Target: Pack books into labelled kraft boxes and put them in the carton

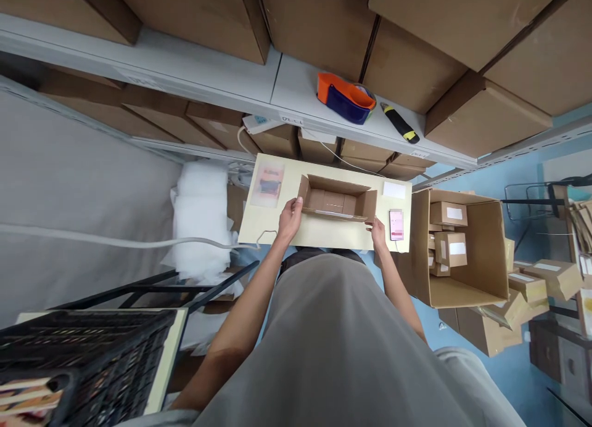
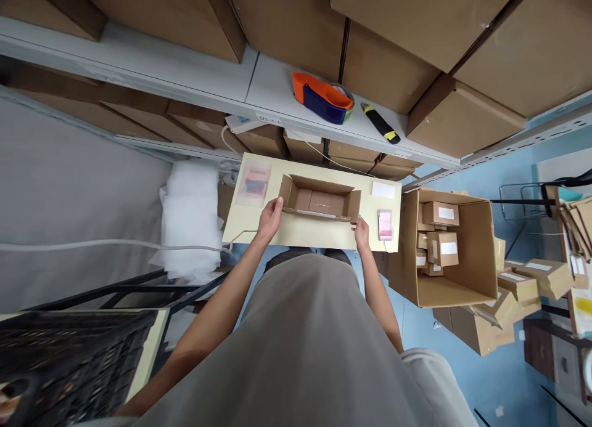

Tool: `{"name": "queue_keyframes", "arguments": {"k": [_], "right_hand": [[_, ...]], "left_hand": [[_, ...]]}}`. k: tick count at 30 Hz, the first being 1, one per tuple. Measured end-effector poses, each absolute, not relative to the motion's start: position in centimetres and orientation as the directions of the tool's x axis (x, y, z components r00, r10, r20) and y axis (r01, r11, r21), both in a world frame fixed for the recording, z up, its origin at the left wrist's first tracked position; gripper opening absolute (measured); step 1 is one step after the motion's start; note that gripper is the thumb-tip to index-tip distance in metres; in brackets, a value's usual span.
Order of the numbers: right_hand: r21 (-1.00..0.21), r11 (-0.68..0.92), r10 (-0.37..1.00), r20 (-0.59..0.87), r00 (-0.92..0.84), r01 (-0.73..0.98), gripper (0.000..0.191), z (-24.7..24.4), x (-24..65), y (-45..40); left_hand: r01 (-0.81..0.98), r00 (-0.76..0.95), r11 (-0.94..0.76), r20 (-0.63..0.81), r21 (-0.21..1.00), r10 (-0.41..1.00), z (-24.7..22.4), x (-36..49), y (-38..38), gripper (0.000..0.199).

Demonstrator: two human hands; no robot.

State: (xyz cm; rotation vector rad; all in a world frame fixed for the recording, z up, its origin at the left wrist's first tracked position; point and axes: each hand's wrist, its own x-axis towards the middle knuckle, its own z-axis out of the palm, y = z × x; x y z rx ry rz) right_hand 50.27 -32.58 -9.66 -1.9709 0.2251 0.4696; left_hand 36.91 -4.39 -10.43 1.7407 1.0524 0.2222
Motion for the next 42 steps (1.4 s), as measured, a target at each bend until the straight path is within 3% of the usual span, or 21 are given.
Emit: {"name": "queue_keyframes", "arguments": {"k": [2,5,7,10,12,14,20,24,27,30,35,42], "right_hand": [[-0.839,-0.439,0.017,-0.366,0.931,-0.322,0.064,-8.8,50.6,-33.0],[-0.86,-0.5,0.002,-0.119,0.993,-0.102,0.06,-6.6,51.2,-33.2],[-0.828,-0.55,0.112,0.056,0.992,0.109,0.055,-5.2,51.7,-32.6],[-0.745,-0.549,0.415,0.15,0.897,0.379,0.046,-4.1,53.0,-30.6],[-0.689,-0.534,0.576,0.127,0.807,0.49,0.042,-4.2,54.5,-29.0],[-0.635,-0.553,0.649,0.078,0.757,0.54,0.042,-4.7,56.2,-27.6],[-0.441,-0.686,0.675,-0.09,0.732,0.579,0.05,-6.3,59.9,-25.4],[-0.305,-0.746,0.658,-0.209,0.723,0.591,0.051,-6.8,59.9,-24.7],[-0.222,-0.771,0.637,-0.238,0.733,0.597,0.048,-7.4,59.4,-24.3],[-0.175,-0.785,0.619,-0.224,0.752,0.594,0.05,-8.0,59.1,-24.3],[-0.15,-0.788,0.616,-0.218,0.757,0.598,0.051,-8.6,59.3,-24.5],[-0.13,-0.792,0.61,-0.214,0.763,0.597,0.051,-8.5,59.5,-24.4]], "left_hand": [[0.489,0.586,-0.143,-0.202,0.86,0.785,-9.3,36.8,-4.5,0.049],[0.37,0.638,-0.381,0.066,0.847,0.767,-7.0,37.3,-4.5,0.044],[0.289,0.728,-0.49,0.144,0.823,0.671,-5.6,38.2,-4.5,0.038],[0.233,0.856,-0.577,0.117,0.783,0.504,-4.7,39.9,-4.8,0.035],[0.263,0.896,-0.622,0.053,0.737,0.441,-4.8,40.7,-5.1,0.035],[0.307,0.908,-0.66,-0.003,0.686,0.42,-5.4,40.8,-5.4,0.036],[0.367,0.907,-0.701,-0.068,0.611,0.415,-6.8,37.7,-5.7,0.043],[0.349,0.933,-0.751,-0.136,0.56,0.332,-8.0,35.6,-5.2,0.056],[0.339,0.94,-0.779,-0.166,0.528,0.296,-9.2,35.2,-5.1,0.044],[0.36,0.93,-0.763,-0.139,0.537,0.341,-10.0,35.6,-5.5,0.029],[0.387,0.906,-0.705,-0.102,0.594,0.412,-10.4,36.6,-5.8,0.024],[0.331,0.932,-0.673,-0.117,0.661,0.343,-10.4,37.2,-4.4,0.021]]}}
